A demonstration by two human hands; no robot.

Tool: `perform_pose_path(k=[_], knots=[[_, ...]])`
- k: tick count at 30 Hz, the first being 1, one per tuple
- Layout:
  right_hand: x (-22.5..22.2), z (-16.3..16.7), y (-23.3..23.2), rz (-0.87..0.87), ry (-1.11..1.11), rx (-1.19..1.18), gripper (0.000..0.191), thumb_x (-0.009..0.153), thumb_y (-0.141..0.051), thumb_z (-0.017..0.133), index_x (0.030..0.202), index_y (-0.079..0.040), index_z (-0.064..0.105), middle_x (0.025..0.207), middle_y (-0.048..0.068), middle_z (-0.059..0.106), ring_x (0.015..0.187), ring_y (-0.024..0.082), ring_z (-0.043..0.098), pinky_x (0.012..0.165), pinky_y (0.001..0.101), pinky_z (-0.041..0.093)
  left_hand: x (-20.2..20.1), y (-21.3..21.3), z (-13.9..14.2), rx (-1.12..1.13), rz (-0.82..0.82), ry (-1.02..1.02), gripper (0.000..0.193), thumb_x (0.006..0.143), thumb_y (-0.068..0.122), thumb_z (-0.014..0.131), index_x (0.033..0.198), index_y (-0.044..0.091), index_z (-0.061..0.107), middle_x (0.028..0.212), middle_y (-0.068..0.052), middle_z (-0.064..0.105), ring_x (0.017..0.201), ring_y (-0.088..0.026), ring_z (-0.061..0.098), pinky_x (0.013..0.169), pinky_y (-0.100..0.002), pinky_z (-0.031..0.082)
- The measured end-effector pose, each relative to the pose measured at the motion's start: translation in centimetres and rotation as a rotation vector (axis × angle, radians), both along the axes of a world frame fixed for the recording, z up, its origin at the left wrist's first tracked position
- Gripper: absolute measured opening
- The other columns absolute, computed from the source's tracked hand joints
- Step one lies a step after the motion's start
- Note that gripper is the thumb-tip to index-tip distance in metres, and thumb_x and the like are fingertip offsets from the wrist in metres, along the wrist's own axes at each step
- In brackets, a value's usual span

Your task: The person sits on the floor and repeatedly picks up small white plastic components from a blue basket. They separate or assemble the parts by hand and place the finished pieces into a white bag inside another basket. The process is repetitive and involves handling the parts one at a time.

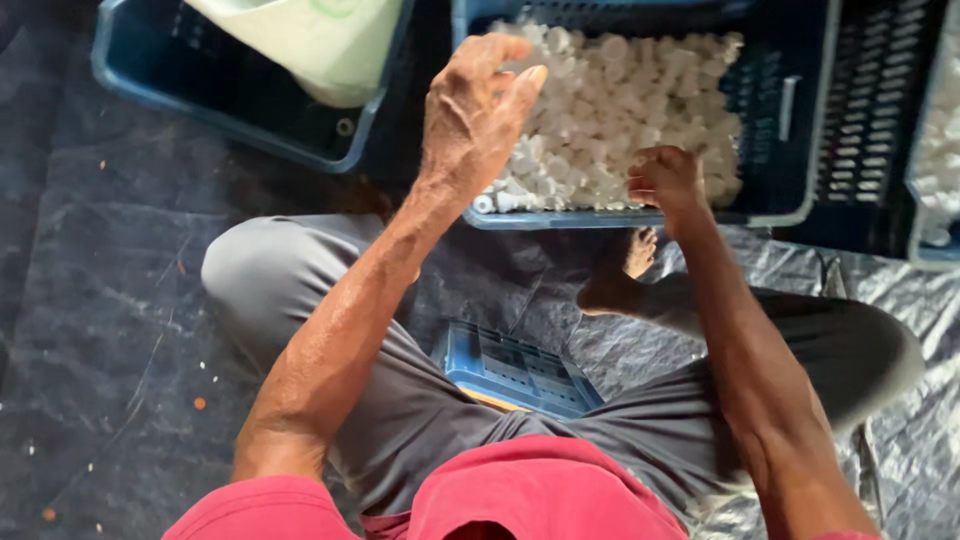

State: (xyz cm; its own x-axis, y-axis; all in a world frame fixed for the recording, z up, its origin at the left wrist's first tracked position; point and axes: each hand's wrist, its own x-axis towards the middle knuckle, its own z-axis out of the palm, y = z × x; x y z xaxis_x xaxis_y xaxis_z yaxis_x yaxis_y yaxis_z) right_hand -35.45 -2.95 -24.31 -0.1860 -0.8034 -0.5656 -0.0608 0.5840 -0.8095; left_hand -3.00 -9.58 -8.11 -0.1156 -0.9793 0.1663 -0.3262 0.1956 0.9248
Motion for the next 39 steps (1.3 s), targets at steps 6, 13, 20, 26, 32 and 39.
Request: perform_pose_path(k=[6, 13, 20, 26, 32, 39], knots=[[6.8, -2.7, -6.0, 0.832, 0.658, -0.426, 0.055, 0.082, -0.018, 0.083, 0.134, -0.010, 0.064, 0.127, 0.023, 0.068, 0.102, 0.039, 0.069, 0.089, 0.0488, 0.055, 1.8, -2.3, -0.8, 0.103, 0.080, 0.084, 0.027, 0.098, 0.024, 0.071, 0.114, 0.003, 0.069, 0.119, -0.011, 0.072, 0.101, -0.024, 0.081, 0.079, -0.032, 0.066], [16.0, -6.3, -10.2, 1.001, 0.897, -0.115, 0.068, 0.085, -0.020, 0.076, 0.149, -0.017, 0.054, 0.130, 0.027, 0.062, 0.111, 0.046, 0.062, 0.089, 0.0562, 0.052, 2.9, -4.0, -1.3, 0.102, 0.093, 0.152, 0.030, 0.099, 0.028, 0.069, 0.117, 0.004, 0.069, 0.120, -0.011, 0.073, 0.104, -0.023, 0.080, 0.081, -0.032, 0.065], [16.0, -6.0, -8.5, 0.808, 0.637, -0.459, 0.048, 0.080, -0.008, 0.063, 0.128, -0.006, 0.070, 0.119, 0.025, 0.068, 0.101, 0.043, 0.068, 0.078, 0.0476, 0.059, 3.1, -3.4, -2.2, 0.116, 0.072, 0.075, 0.034, 0.096, 0.033, 0.069, 0.116, 0.005, 0.070, 0.117, -0.014, 0.075, 0.100, -0.026, 0.079, 0.083, -0.035, 0.064], [11.9, 3.1, -4.9, 0.516, 0.327, -0.190, 0.041, 0.086, 0.002, 0.074, 0.123, 0.001, 0.057, 0.089, 0.015, 0.072, 0.071, 0.023, 0.072, 0.063, 0.0336, 0.057, 1.3, -0.6, -3.7, 0.009, 0.014, -0.039, 0.039, 0.096, 0.038, 0.065, 0.113, 0.003, 0.069, 0.110, -0.018, 0.073, 0.102, -0.035, 0.073, 0.087, -0.042, 0.056], [11.5, 13.7, 1.0, 0.291, -0.159, -0.422, 0.036, 0.092, 0.000, 0.076, 0.125, 0.008, 0.063, 0.099, 0.012, 0.073, 0.079, 0.014, 0.070, 0.068, 0.0267, 0.058, -2.5, 3.0, -2.4, -0.050, -0.206, 0.127, 0.038, 0.101, 0.040, 0.060, 0.107, 0.003, 0.067, 0.101, -0.022, 0.071, 0.094, -0.038, 0.072, 0.082, -0.045, 0.056], [11.3, 17.0, 5.1, -0.028, -0.482, -0.364, 0.038, 0.091, -0.011, 0.073, 0.124, 0.004, 0.062, 0.105, 0.005, 0.074, 0.091, 0.013, 0.076, 0.081, 0.0299, 0.067, -5.4, 5.7, 0.2, -0.196, -0.143, -0.122, 0.032, 0.109, 0.040, 0.049, 0.101, 0.011, 0.060, 0.075, -0.012, 0.070, 0.073, -0.037, 0.072, 0.062, -0.048, 0.054]])
